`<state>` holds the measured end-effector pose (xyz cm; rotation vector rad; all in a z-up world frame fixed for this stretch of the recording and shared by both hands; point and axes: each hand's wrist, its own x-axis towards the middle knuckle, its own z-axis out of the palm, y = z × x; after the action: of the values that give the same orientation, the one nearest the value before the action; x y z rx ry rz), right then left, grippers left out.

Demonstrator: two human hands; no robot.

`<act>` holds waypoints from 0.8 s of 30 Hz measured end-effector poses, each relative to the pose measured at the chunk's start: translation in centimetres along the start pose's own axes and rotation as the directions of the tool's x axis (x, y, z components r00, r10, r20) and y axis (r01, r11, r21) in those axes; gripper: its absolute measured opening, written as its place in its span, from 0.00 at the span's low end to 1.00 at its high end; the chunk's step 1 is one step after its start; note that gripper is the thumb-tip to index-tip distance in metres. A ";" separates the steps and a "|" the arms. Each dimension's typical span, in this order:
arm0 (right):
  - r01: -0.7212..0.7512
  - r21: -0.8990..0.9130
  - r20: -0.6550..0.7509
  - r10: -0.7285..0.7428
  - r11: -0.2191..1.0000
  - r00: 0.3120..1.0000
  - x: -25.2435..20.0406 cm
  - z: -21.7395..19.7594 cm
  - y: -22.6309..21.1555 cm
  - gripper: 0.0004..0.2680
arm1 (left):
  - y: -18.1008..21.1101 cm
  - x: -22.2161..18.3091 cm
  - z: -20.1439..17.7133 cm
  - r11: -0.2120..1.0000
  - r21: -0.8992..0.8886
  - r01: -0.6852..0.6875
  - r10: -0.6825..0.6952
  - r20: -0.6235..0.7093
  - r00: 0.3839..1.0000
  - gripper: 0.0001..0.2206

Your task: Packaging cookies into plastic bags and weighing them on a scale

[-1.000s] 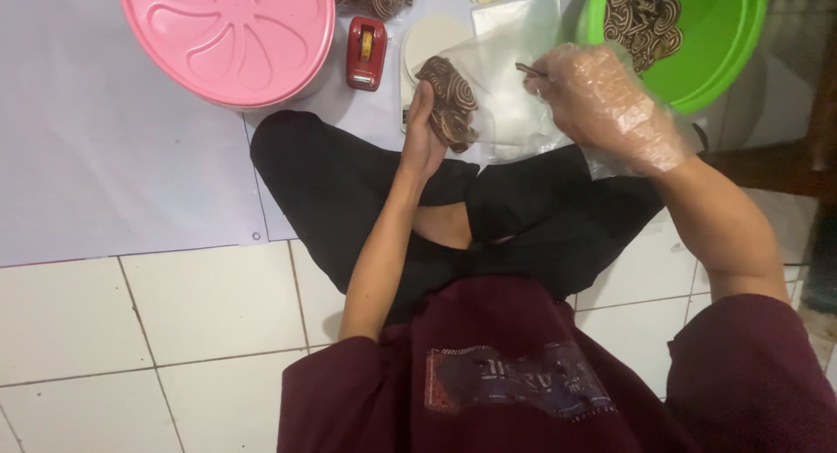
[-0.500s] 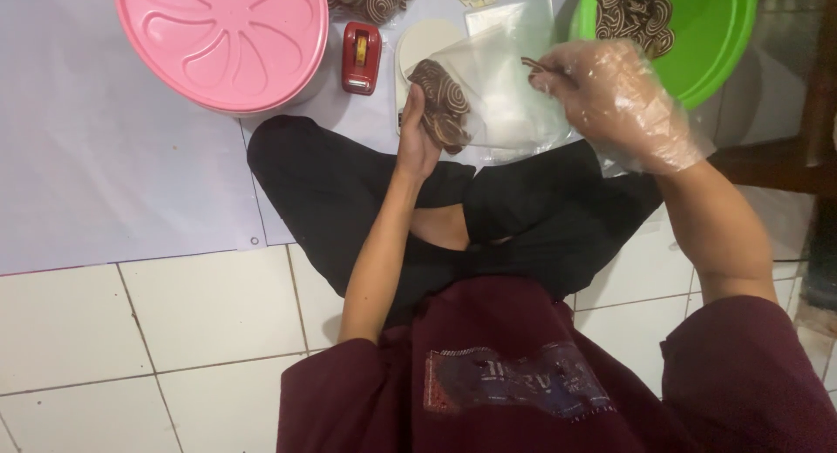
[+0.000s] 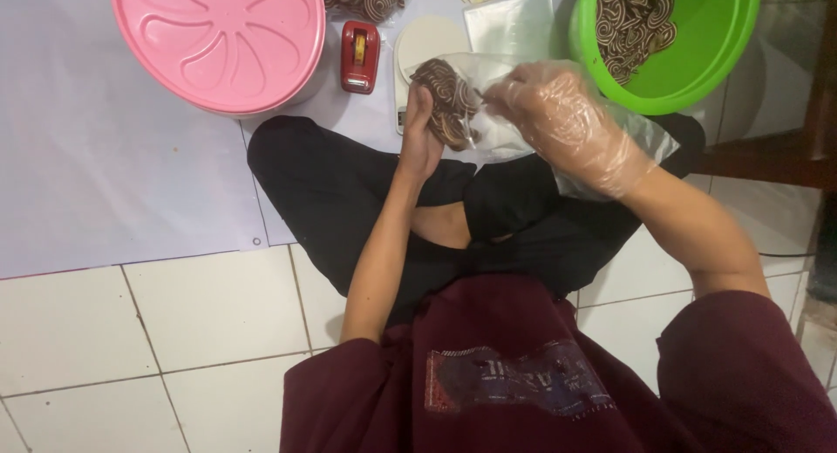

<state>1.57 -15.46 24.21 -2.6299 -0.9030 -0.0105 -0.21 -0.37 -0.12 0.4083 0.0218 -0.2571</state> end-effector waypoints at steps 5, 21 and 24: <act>-0.060 0.194 0.064 0.049 0.979 0.997 0.0 1.1 1.7 0.07 | 0.2 -0.2 -0.5 0.992 -0.117 0.041 -0.035 0.048 0.998 0.18; 0.077 -0.057 0.053 -0.074 0.995 0.996 0.1 -1.0 -0.1 0.06 | 0.0 -0.3 -1.2 0.988 -0.113 0.105 -0.102 0.034 0.994 0.19; -0.090 -0.040 0.131 0.094 0.995 0.987 0.1 -2.4 -1.6 0.09 | 0.5 -0.3 -0.5 0.994 -0.087 0.059 -0.060 -0.008 0.998 0.16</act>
<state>0.96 -15.08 26.98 -2.7275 -0.8288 0.1758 -0.32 0.38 -0.35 0.3227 0.0553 -0.3113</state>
